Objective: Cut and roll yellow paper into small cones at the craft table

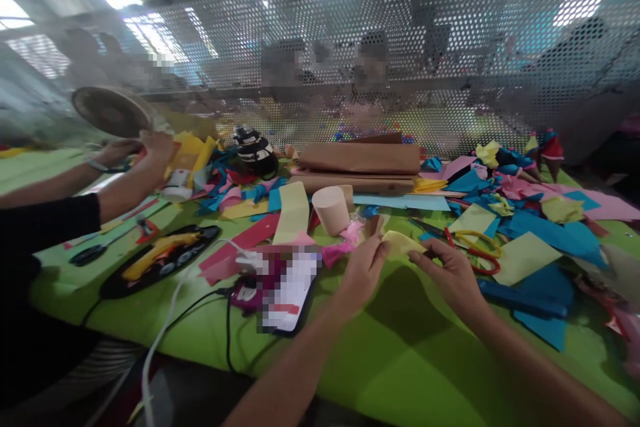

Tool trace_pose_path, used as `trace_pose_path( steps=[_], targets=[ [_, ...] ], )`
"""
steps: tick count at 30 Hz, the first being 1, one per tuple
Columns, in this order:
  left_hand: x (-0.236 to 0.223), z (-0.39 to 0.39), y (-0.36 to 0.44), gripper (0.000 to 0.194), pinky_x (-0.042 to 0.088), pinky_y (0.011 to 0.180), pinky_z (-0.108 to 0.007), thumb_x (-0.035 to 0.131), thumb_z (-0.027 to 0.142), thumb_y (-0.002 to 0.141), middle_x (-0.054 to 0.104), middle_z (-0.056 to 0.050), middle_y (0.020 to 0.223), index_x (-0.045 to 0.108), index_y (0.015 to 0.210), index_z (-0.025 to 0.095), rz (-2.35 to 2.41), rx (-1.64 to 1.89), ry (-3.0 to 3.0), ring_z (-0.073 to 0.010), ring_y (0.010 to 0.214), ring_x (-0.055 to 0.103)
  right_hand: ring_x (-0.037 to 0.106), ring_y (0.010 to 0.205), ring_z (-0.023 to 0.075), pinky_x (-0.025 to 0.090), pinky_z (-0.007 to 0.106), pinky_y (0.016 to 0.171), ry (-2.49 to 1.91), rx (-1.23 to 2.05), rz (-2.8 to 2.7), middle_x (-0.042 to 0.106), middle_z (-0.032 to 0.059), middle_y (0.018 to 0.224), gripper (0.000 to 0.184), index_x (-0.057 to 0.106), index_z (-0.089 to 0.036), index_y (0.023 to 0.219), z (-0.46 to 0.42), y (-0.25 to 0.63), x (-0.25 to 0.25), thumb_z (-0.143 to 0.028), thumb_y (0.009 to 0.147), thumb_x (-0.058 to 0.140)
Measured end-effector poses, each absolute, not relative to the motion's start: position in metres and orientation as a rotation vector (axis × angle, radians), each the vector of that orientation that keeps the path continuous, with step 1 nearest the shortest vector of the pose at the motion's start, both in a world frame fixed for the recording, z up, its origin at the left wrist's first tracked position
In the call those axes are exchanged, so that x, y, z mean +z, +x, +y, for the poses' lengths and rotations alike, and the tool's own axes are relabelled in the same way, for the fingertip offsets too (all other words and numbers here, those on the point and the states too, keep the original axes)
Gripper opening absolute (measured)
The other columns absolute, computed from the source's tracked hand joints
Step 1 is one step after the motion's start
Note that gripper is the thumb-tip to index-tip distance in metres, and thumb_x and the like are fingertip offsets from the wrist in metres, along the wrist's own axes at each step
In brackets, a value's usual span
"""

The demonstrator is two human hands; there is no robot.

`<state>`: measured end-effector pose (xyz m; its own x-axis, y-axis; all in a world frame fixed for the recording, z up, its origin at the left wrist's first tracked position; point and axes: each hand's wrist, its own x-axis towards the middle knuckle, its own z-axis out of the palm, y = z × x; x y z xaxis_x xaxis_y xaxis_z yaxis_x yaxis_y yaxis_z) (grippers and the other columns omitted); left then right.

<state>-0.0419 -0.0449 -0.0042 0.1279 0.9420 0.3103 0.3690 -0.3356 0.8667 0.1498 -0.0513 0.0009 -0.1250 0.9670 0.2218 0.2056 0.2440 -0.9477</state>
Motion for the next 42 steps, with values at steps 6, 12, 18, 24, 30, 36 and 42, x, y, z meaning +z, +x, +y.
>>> trace_pose_path(
  steps=[6,12,18,24,30,36,42],
  targets=[
    [-0.004,-0.045,-0.041,0.031,0.035,0.067,-0.030,0.042,0.043,0.101,0.056,-0.003,0.079,0.054,0.084,0.019,1.276,1.149,1.770,-0.0183,0.075,0.050,0.052,0.066,0.0142,0.040,0.024,0.061,-1.141,0.930,-1.566,0.057,-0.0021,0.070,0.027,0.066,-0.019,0.081,-0.051,0.149,0.004,-0.045,0.088,0.066],
    [-0.007,-0.045,-0.041,0.036,0.034,0.067,-0.030,0.043,0.047,0.100,0.051,-0.001,0.076,0.050,0.078,0.020,1.283,1.151,1.711,-0.0163,0.072,0.046,0.060,0.069,0.0167,0.046,0.026,0.064,-1.136,0.739,-1.639,0.065,0.0000,0.075,0.021,0.069,-0.021,0.090,-0.048,0.151,-0.001,-0.041,0.088,0.068],
    [-0.012,-0.040,-0.043,0.041,0.037,0.068,-0.029,0.048,0.056,0.095,0.052,-0.001,0.079,0.056,0.084,0.018,1.194,1.028,1.513,-0.0160,0.075,0.048,0.062,0.071,0.0172,0.047,0.027,0.067,-1.066,0.437,-1.766,0.067,0.0011,0.080,0.015,0.069,-0.022,0.094,-0.044,0.156,-0.010,-0.037,0.089,0.069],
    [-0.015,-0.036,-0.043,0.043,0.038,0.065,-0.027,0.052,0.059,0.093,0.050,0.000,0.076,0.056,0.082,0.017,1.161,1.047,1.397,-0.0146,0.072,0.048,0.063,0.073,0.0188,0.046,0.028,0.067,-1.114,0.497,-1.778,0.069,0.0031,0.081,0.022,0.068,-0.022,0.087,-0.047,0.155,0.001,-0.040,0.095,0.059],
    [-0.010,-0.037,-0.044,0.040,0.038,0.066,-0.027,0.052,0.056,0.094,0.052,-0.001,0.078,0.056,0.082,0.018,1.243,1.123,1.423,-0.0146,0.074,0.048,0.066,0.079,0.0206,0.046,0.028,0.069,-1.252,0.551,-1.786,0.071,0.0040,0.085,0.030,0.067,-0.022,0.090,-0.034,0.174,0.014,-0.042,0.099,0.047],
    [-0.005,-0.041,-0.049,0.032,0.039,0.066,-0.029,0.051,0.047,0.097,0.054,-0.002,0.078,0.061,0.088,0.019,1.278,1.254,1.543,-0.0160,0.073,0.049,0.066,0.086,0.0287,0.039,0.034,0.067,-1.950,-0.018,-2.272,0.070,0.0124,0.096,0.021,0.069,-0.022,0.102,-0.007,0.228,0.004,-0.026,0.091,0.052],
    [-0.002,-0.038,-0.049,0.033,0.042,0.067,-0.029,0.059,0.051,0.091,0.052,-0.001,0.074,0.062,0.083,0.018,1.164,1.320,1.411,-0.0157,0.071,0.048,0.066,0.095,0.0315,0.037,0.034,0.065,-2.050,0.021,-2.330,0.067,0.0140,0.111,0.034,0.059,-0.022,0.122,0.001,0.242,-0.009,-0.024,0.089,0.049]
  ],
)
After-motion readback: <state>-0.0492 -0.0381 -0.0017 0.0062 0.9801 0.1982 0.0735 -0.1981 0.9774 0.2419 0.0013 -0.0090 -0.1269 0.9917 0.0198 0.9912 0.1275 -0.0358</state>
